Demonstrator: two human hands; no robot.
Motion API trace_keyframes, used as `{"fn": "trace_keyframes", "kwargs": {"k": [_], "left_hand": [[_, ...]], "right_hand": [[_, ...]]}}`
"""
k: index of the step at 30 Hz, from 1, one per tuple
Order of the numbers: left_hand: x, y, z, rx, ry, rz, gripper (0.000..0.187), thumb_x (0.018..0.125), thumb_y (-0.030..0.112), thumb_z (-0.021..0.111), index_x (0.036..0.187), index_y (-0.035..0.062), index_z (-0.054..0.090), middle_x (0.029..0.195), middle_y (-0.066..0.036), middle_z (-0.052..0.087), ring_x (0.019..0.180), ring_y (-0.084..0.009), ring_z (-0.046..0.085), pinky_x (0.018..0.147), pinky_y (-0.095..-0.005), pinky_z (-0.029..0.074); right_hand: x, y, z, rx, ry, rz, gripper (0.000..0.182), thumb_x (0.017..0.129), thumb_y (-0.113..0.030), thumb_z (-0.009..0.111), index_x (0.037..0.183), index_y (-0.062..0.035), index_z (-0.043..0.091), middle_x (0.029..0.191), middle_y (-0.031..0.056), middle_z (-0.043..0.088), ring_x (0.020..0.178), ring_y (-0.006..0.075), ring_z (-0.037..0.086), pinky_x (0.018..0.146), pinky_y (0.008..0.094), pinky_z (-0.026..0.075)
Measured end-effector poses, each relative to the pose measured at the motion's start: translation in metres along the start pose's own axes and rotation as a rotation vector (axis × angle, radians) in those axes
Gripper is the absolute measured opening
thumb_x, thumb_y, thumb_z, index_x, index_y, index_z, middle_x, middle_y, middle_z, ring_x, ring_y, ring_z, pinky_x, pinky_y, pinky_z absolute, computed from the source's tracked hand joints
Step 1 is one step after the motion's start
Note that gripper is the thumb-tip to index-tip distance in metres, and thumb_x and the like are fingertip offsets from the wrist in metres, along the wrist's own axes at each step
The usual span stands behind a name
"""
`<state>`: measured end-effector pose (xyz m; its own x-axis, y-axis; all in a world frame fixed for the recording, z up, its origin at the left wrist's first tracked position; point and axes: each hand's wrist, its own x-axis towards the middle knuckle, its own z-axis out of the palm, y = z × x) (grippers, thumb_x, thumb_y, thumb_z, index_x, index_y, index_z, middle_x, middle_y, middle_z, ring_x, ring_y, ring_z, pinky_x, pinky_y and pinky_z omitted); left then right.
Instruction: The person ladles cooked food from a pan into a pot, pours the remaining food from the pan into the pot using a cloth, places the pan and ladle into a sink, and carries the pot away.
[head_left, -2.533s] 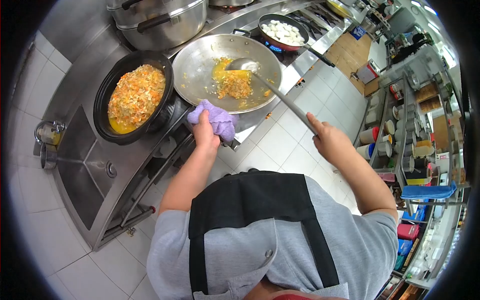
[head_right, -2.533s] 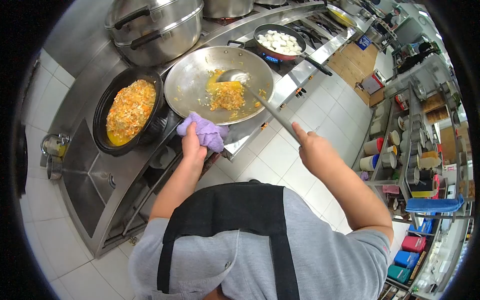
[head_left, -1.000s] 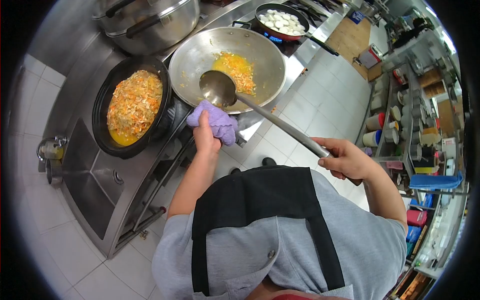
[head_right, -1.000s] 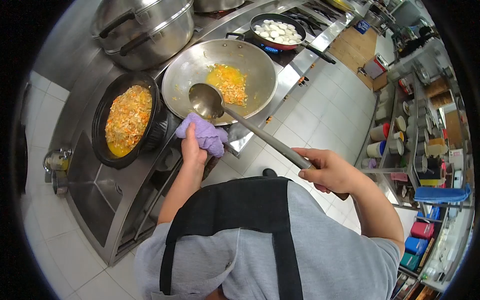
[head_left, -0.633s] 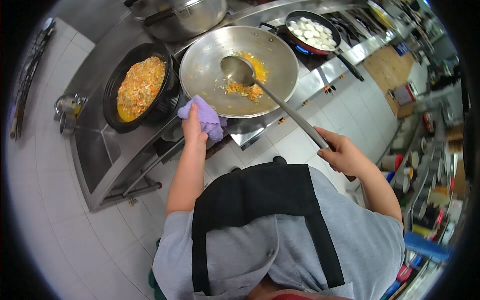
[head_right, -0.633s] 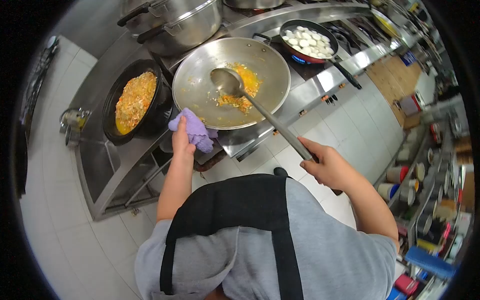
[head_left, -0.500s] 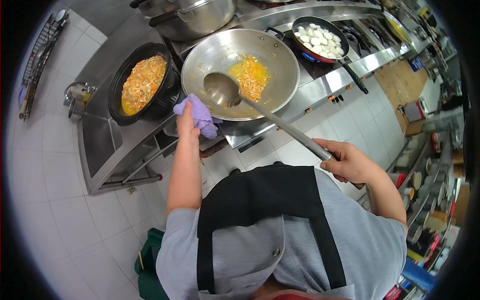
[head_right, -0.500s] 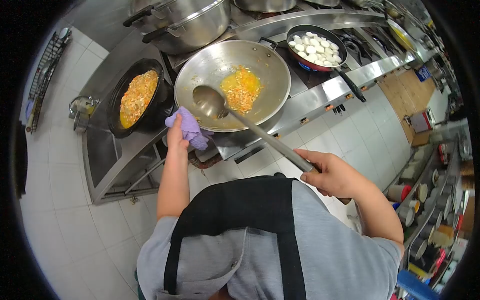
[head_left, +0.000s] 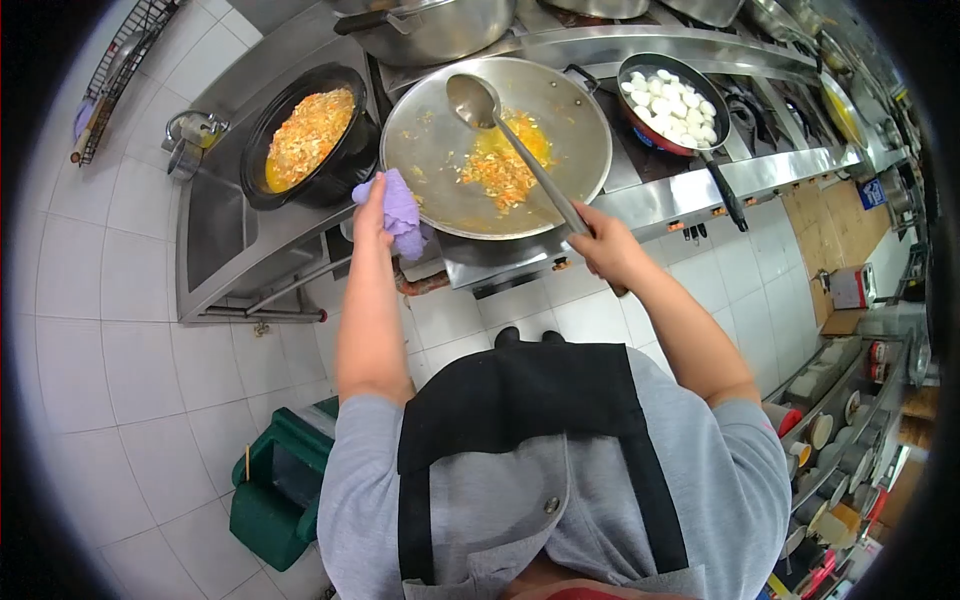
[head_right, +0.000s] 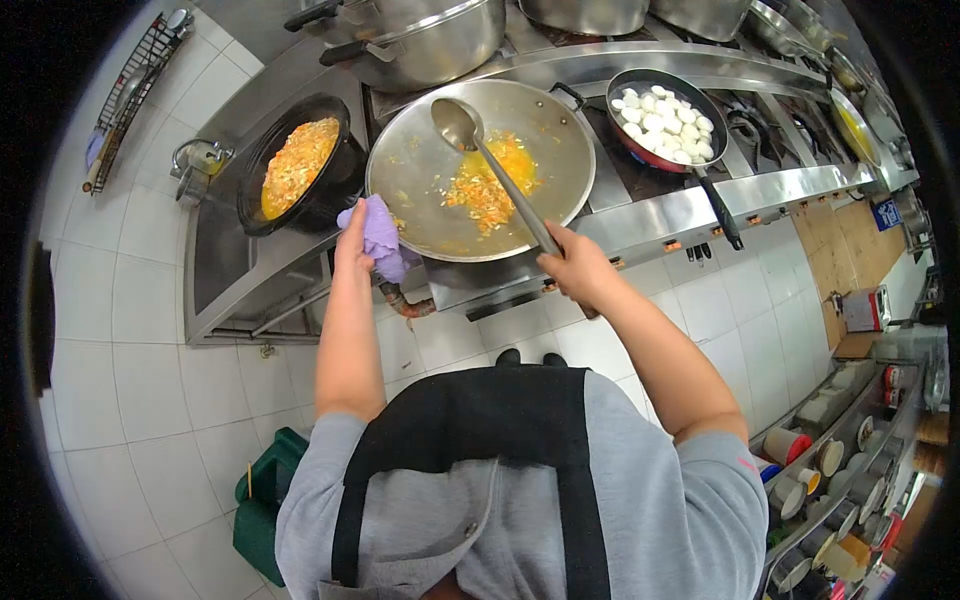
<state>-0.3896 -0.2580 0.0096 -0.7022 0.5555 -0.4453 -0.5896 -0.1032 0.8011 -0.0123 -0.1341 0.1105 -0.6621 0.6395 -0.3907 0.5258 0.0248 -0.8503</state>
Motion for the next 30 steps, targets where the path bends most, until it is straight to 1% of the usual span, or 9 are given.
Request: {"fn": "trace_keyframes", "kwargs": {"k": [3,6,7,9,12,15,19,23,30], "left_hand": [[-0.006,0.001,0.008,0.022,0.035,0.049,0.05,0.08,0.031,0.073,0.114,-0.0004,0.054,0.108,-0.014,0.063,0.095,-0.025,0.063,0.08,-0.0397,0.052],[0.005,-0.006,0.0,0.103,0.002,0.098,0.052,0.081,0.036,0.071,0.116,0.0011,0.054,0.111,-0.013,0.062,0.097,-0.0252,0.063,0.082,-0.0408,0.051],[0.003,-0.004,0.001,0.051,-0.001,0.026,0.052,0.082,0.038,0.069,0.116,0.002,0.054,0.111,-0.013,0.062,0.097,-0.0251,0.063,0.083,-0.0414,0.051],[0.0,0.005,0.006,-0.051,-0.014,-0.117,0.051,0.084,0.042,0.066,0.116,0.0038,0.055,0.112,-0.011,0.062,0.097,-0.0248,0.063,0.084,-0.0425,0.05],[0.002,0.009,0.007,-0.128,-0.104,-0.146,0.048,0.085,0.048,0.061,0.114,0.0092,0.058,0.114,-0.008,0.062,0.104,-0.0254,0.06,0.091,-0.0466,0.045],[-0.006,0.017,0.013,-0.109,-0.072,-0.179,0.046,0.086,0.045,0.061,0.113,0.008,0.059,0.112,-0.008,0.063,0.102,-0.025,0.06,0.091,-0.045,0.046],[0.015,0.016,0.0,-0.025,-0.168,-0.214,0.036,0.089,0.037,0.059,0.11,0.0073,0.06,0.109,-0.009,0.065,0.099,-0.0249,0.062,0.088,-0.0431,0.048],[0.011,0.018,0.016,-0.141,-0.162,-0.187,0.029,0.089,0.028,0.059,0.108,0.0057,0.06,0.108,-0.009,0.065,0.097,-0.0252,0.063,0.087,-0.0415,0.049],[-0.019,0.024,0.039,-0.169,-0.212,-0.108,0.024,0.079,0.019,0.062,0.098,0.0035,0.06,0.095,-0.009,0.066,0.088,-0.0253,0.064,0.081,-0.0396,0.052]], "right_hand": [[0.015,-0.008,0.02,-0.048,0.055,-0.024,0.059,0.082,-0.014,0.059,0.137,-0.0034,0.039,0.076,0.0167,0.063,0.058,0.022,0.061,0.056,0.0349,0.05],[0.01,-0.001,0.031,-0.269,0.077,-0.169,0.06,0.081,-0.015,0.06,0.136,-0.0028,0.04,0.085,0.0239,0.064,0.074,0.0321,0.065,0.069,0.0393,0.051],[-0.001,-0.004,0.03,-0.253,0.024,-0.146,0.063,0.079,-0.014,0.059,0.137,-0.0046,0.037,0.085,0.0262,0.063,0.082,0.038,0.062,0.075,0.042,0.049],[-0.032,-0.011,0.023,-0.425,-0.045,-0.158,0.063,0.079,-0.013,0.059,0.138,-0.0069,0.036,0.084,0.024,0.062,0.079,0.0378,0.062,0.072,0.0432,0.049],[-0.074,-0.007,0.006,-0.641,-0.055,-0.259,0.063,0.079,-0.011,0.058,0.138,-0.0111,0.037,0.084,0.0201,0.061,0.074,0.0366,0.061,0.068,0.0447,0.049],[-0.108,-0.007,-0.015,-0.898,-0.017,-0.31,0.062,0.078,-0.009,0.059,0.137,-0.0145,0.04,0.082,0.0148,0.06,0.068,0.0325,0.061,0.063,0.044,0.049],[-0.132,-0.01,-0.052,-1.254,0.099,-0.305,0.062,0.076,-0.007,0.06,0.135,-0.018,0.043,0.076,0.0087,0.057,0.062,0.0266,0.06,0.058,0.0404,0.05],[-0.138,-0.008,-0.056,-1.292,0.203,-0.266,0.063,0.074,-0.006,0.061,0.134,-0.02,0.045,0.077,0.0073,0.057,0.061,0.0261,0.059,0.057,0.0394,0.05],[-0.128,0.012,-0.031,-0.886,0.281,-0.211,0.06,0.077,-0.009,0.063,0.133,-0.0215,0.044,0.088,0.0101,0.061,0.073,0.0307,0.062,0.064,0.0421,0.05]]}}
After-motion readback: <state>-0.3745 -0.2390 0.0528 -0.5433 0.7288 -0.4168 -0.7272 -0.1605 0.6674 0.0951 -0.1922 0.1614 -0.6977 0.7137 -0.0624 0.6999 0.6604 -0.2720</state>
